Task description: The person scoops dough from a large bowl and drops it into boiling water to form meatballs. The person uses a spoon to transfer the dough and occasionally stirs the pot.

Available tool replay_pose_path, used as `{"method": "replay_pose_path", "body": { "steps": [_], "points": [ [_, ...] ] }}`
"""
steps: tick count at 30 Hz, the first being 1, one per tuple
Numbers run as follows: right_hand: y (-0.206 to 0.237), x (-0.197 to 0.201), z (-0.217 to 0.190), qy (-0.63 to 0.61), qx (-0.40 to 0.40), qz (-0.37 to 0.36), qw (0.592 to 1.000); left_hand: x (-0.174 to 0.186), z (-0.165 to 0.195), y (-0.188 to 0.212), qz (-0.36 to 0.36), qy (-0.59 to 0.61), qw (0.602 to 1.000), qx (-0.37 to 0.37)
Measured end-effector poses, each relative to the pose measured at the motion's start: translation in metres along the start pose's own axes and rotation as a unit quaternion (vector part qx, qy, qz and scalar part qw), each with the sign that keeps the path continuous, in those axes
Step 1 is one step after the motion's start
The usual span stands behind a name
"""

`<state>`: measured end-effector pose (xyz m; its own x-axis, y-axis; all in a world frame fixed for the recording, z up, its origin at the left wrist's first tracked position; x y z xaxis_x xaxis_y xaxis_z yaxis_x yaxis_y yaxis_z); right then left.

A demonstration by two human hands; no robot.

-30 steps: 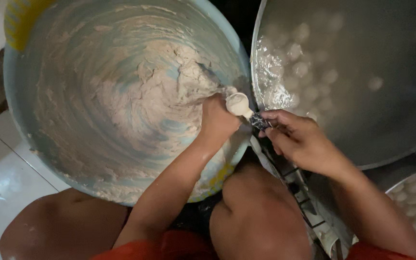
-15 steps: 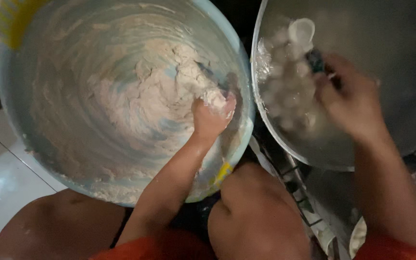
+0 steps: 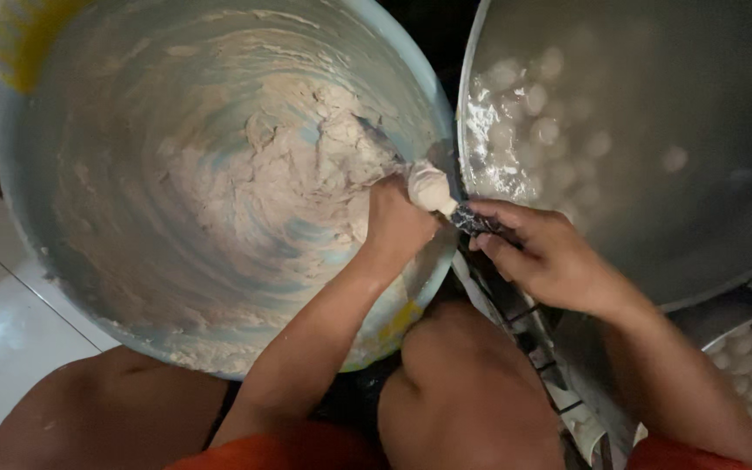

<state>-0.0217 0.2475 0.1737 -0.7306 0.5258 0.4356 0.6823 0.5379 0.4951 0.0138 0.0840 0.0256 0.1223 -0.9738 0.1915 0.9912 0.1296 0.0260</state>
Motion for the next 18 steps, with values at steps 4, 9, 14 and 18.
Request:
{"method": "replay_pose_path", "body": {
  "steps": [4,9,14,18],
  "points": [
    [-0.008,0.013,0.028,-0.037,-0.062,-0.009,0.997,0.036,-0.047,-0.04,0.026,-0.17,0.974,0.151],
    [-0.037,0.056,0.059,0.03,-0.045,0.189,0.981,0.076,-0.098,-0.105,-0.004,-0.315,0.943,0.102],
    [-0.061,0.076,0.069,0.242,0.019,0.34,0.909,0.024,-0.091,-0.042,-0.095,-0.251,0.961,-0.064],
    [-0.06,0.089,0.067,0.247,0.034,0.334,0.909,0.015,-0.054,-0.013,-0.096,-0.228,0.962,-0.114]
  ]
}}
Point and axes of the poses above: each hand's wrist, its own y-axis away from the middle knuckle, its own x-axis out of the back of the hand, z = x × y, the point moved 4 cm from there along -y, towards the middle knuckle, and after that the axes turned 10 degrees about y, right-handed, at the moved point
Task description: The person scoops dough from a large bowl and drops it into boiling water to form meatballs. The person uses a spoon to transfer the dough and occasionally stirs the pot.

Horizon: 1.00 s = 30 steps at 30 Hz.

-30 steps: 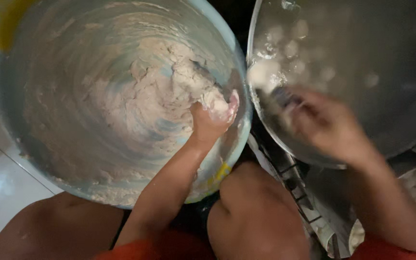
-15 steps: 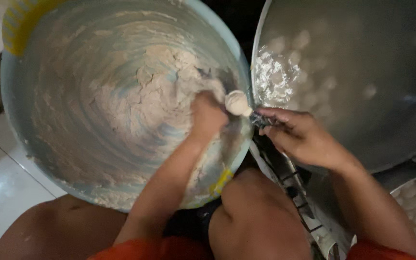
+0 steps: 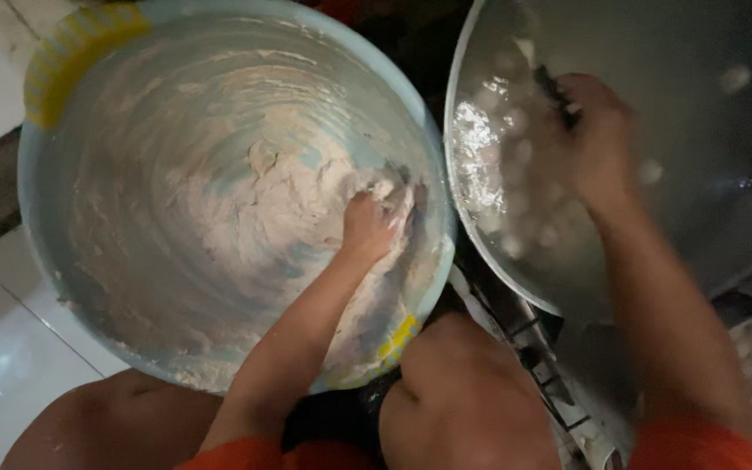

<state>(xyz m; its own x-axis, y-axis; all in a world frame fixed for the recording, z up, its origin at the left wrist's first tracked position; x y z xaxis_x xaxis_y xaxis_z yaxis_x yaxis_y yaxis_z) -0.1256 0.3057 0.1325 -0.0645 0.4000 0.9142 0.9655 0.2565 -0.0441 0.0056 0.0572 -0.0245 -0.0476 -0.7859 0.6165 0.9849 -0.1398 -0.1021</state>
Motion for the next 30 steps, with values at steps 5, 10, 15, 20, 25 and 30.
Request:
{"method": "replay_pose_path", "body": {
  "steps": [5,10,15,20,25,30],
  "points": [
    [0.042,0.029,-0.016,-0.121,-0.157,-0.062,0.978,0.032,0.038,-0.003,0.087,0.142,0.984,0.059],
    [0.085,0.028,-0.079,-0.221,-0.1,-0.257,0.935,0.035,0.063,-0.004,0.116,0.079,0.99,0.012],
    [0.092,0.027,-0.115,-0.13,-0.082,-0.269,0.951,0.028,0.067,0.0,0.092,0.182,0.979,0.019],
    [0.09,0.01,-0.103,-0.201,-0.091,-0.326,0.919,0.027,0.061,-0.004,0.087,0.153,0.983,0.053],
    [0.07,-0.001,-0.055,-0.302,-0.219,-0.288,0.882,0.029,0.051,-0.004,0.152,0.119,0.977,0.095],
    [0.025,0.013,-0.029,-0.035,-0.084,-0.135,0.987,0.022,0.04,0.005,0.153,0.162,0.971,0.089]
  ]
}}
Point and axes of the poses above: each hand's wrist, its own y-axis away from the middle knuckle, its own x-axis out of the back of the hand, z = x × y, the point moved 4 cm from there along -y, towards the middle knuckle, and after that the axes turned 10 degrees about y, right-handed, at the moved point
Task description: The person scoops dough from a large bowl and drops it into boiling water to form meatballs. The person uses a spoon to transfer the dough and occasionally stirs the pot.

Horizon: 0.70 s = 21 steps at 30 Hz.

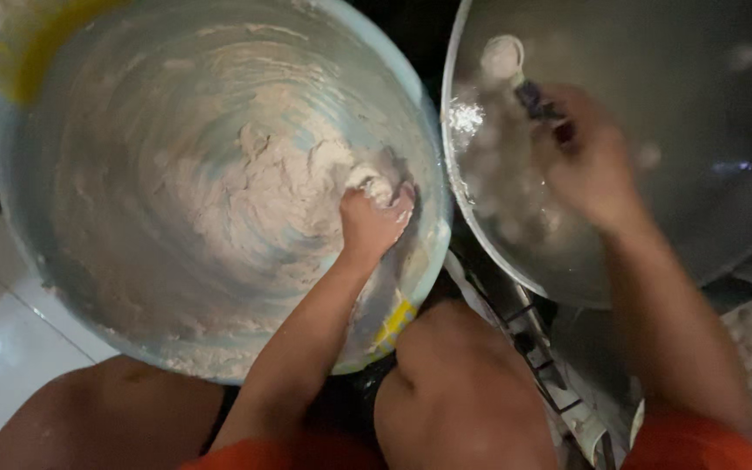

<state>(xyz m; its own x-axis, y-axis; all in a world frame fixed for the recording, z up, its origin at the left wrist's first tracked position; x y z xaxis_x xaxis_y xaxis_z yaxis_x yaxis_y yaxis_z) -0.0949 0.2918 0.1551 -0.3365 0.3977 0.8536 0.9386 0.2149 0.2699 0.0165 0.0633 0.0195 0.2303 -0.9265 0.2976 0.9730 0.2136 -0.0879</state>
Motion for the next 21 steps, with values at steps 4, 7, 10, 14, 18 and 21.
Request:
{"method": "replay_pose_path", "body": {
  "steps": [4,7,10,14,18,21],
  "points": [
    [0.006,0.022,-0.009,0.022,0.033,0.071,0.997,-0.006,0.0,0.006,-0.022,-0.049,0.996,-0.075],
    [0.037,0.017,-0.015,-0.102,-0.109,-0.103,0.983,-0.009,0.011,0.009,-0.03,-0.122,0.98,-0.153],
    [0.071,-0.002,-0.044,-0.065,-0.068,-0.203,0.975,-0.006,0.028,0.01,-0.037,-0.13,0.974,-0.181],
    [0.085,-0.012,-0.072,-0.057,0.051,-0.112,0.991,-0.002,0.042,0.004,-0.034,-0.029,0.994,-0.103],
    [0.088,-0.021,-0.07,-0.099,0.044,-0.154,0.982,-0.011,0.04,0.008,-0.061,0.058,0.996,0.043],
    [0.086,-0.033,-0.055,-0.186,-0.047,-0.234,0.953,-0.006,0.03,0.004,-0.066,0.004,0.997,-0.032]
  ]
}}
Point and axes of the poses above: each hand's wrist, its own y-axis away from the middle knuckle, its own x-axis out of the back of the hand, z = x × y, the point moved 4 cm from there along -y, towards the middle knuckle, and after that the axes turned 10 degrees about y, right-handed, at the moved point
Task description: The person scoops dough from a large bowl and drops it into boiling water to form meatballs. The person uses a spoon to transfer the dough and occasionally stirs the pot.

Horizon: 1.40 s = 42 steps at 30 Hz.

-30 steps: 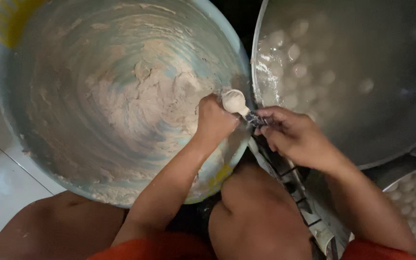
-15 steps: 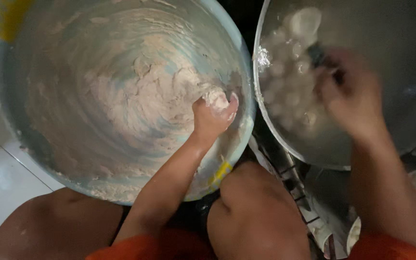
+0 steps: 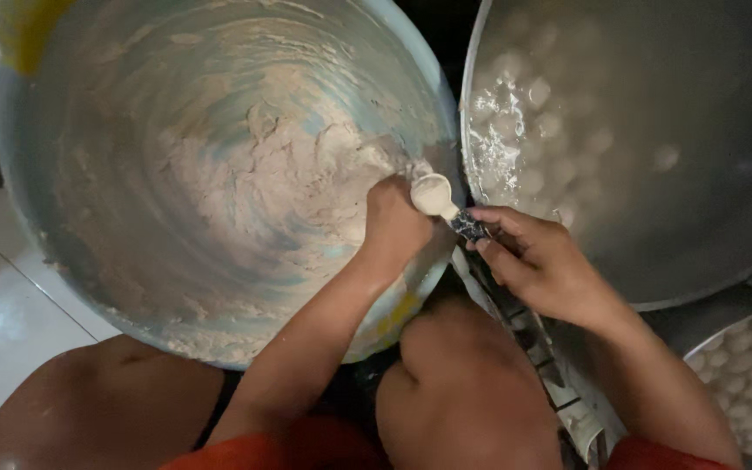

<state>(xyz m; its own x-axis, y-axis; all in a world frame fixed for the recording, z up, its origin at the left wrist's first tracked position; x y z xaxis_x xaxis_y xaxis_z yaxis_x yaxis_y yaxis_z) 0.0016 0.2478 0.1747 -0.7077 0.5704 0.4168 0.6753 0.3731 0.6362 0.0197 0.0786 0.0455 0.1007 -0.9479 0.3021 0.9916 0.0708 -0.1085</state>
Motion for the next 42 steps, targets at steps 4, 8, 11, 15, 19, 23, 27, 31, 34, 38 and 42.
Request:
{"method": "replay_pose_path", "body": {
  "steps": [4,8,11,15,19,23,27,31,34,38,42],
  "points": [
    [-0.004,0.006,0.022,-0.036,-0.009,-0.015,0.999,0.034,-0.069,-0.016,-0.002,-0.284,0.958,0.035],
    [-0.008,0.043,0.051,-0.111,0.021,0.055,0.992,0.043,-0.118,-0.002,0.11,-0.301,0.946,0.05],
    [-0.028,0.078,0.09,-0.061,-0.131,0.183,0.972,0.041,-0.127,0.024,0.182,-0.194,0.948,0.175],
    [-0.045,0.107,0.115,0.088,-0.096,0.29,0.948,0.021,-0.098,0.032,0.03,-0.181,0.978,0.103],
    [-0.044,0.122,0.107,0.238,-0.008,0.345,0.908,0.013,-0.039,0.01,0.014,0.016,0.999,0.045],
    [-0.012,0.108,0.092,0.061,-0.075,0.352,0.931,0.017,0.029,-0.004,0.039,-0.155,0.956,-0.248],
    [0.017,0.058,0.057,-0.081,-0.022,0.168,0.982,0.02,0.035,-0.008,0.031,-0.018,0.994,-0.099],
    [0.024,0.009,0.022,0.027,0.012,0.082,0.996,0.01,0.038,0.002,0.014,-0.06,0.982,-0.177],
    [0.03,-0.001,-0.003,0.103,0.138,0.147,0.974,0.002,0.023,0.005,-0.002,-0.007,0.999,-0.044],
    [0.027,-0.012,0.014,0.008,-0.041,0.019,0.999,0.001,0.01,0.007,0.002,0.043,0.998,0.038],
    [0.034,-0.008,0.035,-0.085,-0.071,0.023,0.994,0.012,-0.006,0.005,0.016,-0.021,0.999,0.034]
  ]
}}
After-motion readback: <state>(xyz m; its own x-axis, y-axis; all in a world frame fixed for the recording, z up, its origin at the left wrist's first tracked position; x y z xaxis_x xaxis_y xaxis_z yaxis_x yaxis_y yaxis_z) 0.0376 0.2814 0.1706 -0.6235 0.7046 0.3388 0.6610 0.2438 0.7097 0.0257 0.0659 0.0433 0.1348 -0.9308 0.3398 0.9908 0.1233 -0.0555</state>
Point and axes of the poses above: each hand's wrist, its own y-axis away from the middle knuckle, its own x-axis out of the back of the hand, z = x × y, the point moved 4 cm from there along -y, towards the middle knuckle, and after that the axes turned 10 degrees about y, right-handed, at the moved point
